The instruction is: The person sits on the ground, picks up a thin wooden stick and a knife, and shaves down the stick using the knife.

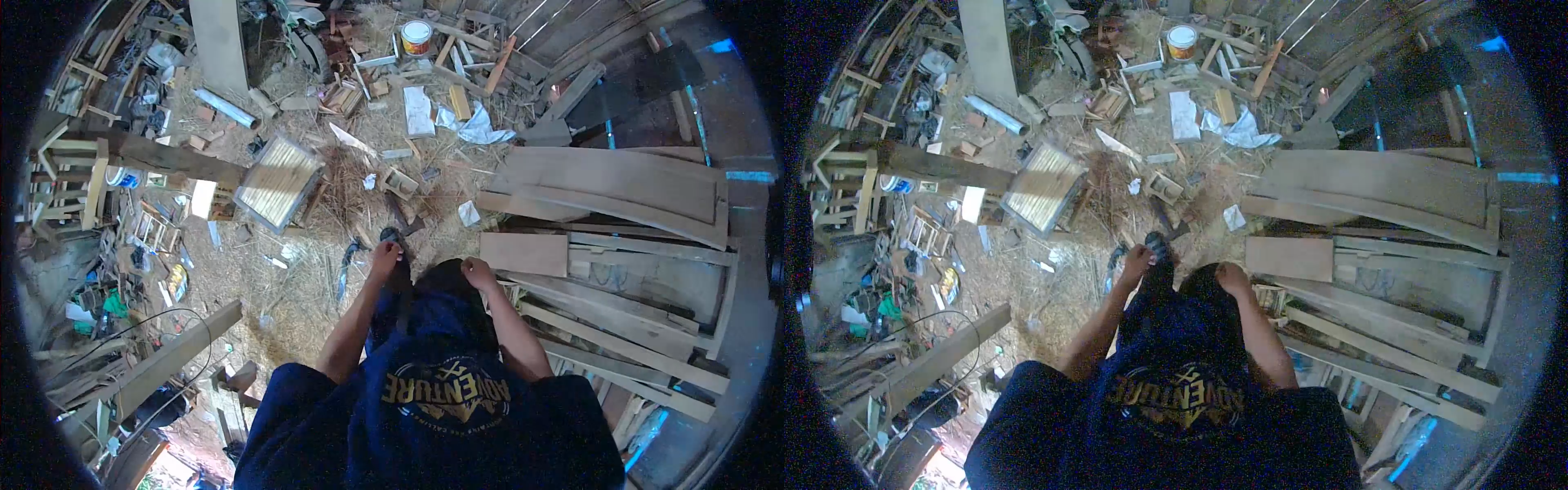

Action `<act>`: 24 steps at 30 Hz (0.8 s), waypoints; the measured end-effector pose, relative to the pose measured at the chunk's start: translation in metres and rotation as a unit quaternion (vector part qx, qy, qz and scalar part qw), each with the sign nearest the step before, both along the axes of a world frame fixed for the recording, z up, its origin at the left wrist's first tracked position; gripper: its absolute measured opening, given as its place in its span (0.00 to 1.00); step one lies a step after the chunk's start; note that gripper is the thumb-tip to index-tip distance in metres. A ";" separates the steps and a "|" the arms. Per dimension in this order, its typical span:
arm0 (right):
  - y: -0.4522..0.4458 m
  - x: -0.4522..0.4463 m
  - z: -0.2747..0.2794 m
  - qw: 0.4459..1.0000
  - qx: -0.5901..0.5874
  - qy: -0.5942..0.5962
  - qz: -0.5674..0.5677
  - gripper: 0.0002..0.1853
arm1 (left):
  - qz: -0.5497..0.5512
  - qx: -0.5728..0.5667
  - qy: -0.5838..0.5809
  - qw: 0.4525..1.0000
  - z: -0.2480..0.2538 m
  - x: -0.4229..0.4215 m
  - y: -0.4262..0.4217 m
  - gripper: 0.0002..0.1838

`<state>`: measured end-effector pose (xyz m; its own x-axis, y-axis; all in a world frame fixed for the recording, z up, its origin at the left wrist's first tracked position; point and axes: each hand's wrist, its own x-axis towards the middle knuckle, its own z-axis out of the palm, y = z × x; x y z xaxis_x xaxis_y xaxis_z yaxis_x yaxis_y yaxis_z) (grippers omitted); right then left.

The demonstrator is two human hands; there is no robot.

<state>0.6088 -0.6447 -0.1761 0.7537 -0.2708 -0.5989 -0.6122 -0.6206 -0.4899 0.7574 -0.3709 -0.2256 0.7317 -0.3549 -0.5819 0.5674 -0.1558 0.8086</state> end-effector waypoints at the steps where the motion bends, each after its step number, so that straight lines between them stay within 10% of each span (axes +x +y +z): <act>1: -0.007 0.010 0.000 1.000 -0.013 0.005 0.014 0.12 | -0.004 0.008 -0.027 1.000 0.033 0.011 -0.008 0.09; 11: -0.058 0.054 -0.005 0.942 -0.226 0.051 0.244 0.15 | -0.004 0.043 -0.009 0.999 0.006 0.043 -0.045 0.09; 24: -0.101 0.107 0.003 0.999 -0.024 -0.013 0.040 0.15 | -0.017 0.049 0.002 0.999 -0.009 0.050 -0.113 0.11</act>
<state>0.7154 -0.7458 -0.1731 0.7895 -0.2376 -0.5659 -0.5472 -0.6902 -0.4736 0.8075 -0.4839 -0.2345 0.7176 -0.3214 -0.6179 0.5634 -0.2537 0.7863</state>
